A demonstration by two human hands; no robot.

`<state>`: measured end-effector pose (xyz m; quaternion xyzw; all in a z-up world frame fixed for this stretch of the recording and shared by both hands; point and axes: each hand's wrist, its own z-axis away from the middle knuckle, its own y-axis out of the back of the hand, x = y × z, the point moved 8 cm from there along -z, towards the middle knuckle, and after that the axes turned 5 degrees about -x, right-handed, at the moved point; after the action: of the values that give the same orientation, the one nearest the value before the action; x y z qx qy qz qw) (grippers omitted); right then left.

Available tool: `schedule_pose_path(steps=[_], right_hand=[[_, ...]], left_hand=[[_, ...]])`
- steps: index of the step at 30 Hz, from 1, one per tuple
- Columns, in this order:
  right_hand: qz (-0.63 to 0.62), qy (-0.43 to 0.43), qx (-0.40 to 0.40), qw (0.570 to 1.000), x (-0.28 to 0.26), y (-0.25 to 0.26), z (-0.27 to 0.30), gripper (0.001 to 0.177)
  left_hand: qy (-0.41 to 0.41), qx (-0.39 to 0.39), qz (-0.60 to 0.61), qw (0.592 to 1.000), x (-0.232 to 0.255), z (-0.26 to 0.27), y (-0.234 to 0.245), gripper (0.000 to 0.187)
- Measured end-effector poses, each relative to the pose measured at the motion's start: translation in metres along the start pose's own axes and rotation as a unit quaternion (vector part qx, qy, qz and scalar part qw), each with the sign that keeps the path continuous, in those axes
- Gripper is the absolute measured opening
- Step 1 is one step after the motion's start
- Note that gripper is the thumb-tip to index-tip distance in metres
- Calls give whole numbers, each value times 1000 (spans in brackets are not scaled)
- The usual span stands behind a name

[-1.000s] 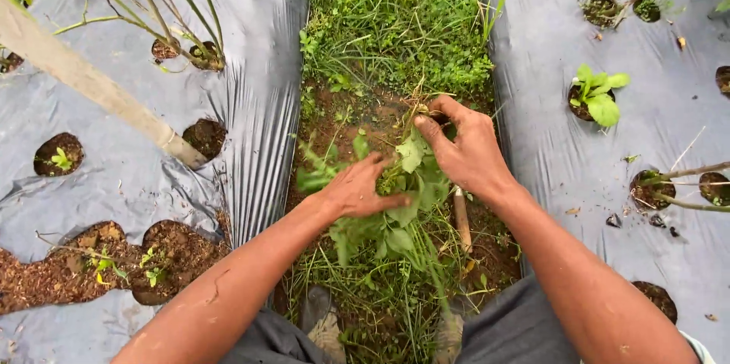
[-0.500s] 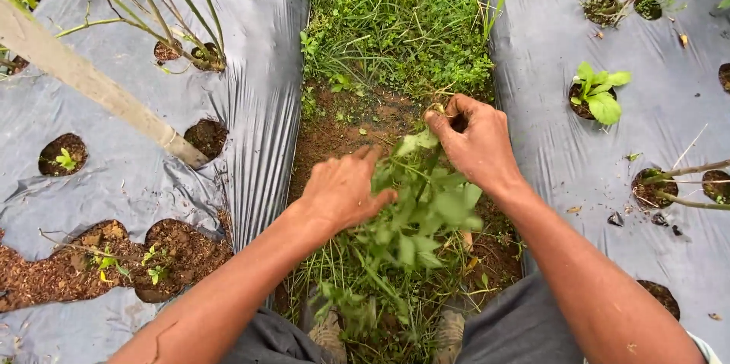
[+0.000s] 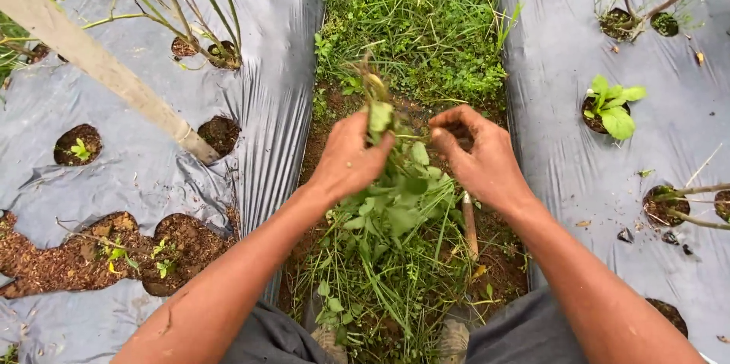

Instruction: The person uses a hand hoe to remove weeds from the soil between two rows of plants covered with black plastic mulch. They gather the uprooted weeds by hand and discard them, then briefly handle a small plant stem before resuming hoeing.

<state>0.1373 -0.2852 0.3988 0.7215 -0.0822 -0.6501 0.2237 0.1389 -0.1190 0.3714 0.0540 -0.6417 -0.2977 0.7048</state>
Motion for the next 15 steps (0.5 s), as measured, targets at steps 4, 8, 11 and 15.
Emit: schedule_pose_path(steps=[4, 8, 11, 15], right_hand=[[52, -111, -117, 985, 12, -23, -2, 33], [119, -140, -242, 953, -5, -46, 9, 56], [117, -133, -259, 950, -10, -54, 9, 55], [106, -101, -251, 957, 9, -52, 4, 32]], left_hand=[[-34, 74, 137, 987, -11, -8, 31, 29], [-10, 122, 254, 959, -11, -5, 41, 45], [-51, 136, 307, 941, -38, -17, 41, 35], [-120, 150, 286, 939, -15, -13, 47, 27]])
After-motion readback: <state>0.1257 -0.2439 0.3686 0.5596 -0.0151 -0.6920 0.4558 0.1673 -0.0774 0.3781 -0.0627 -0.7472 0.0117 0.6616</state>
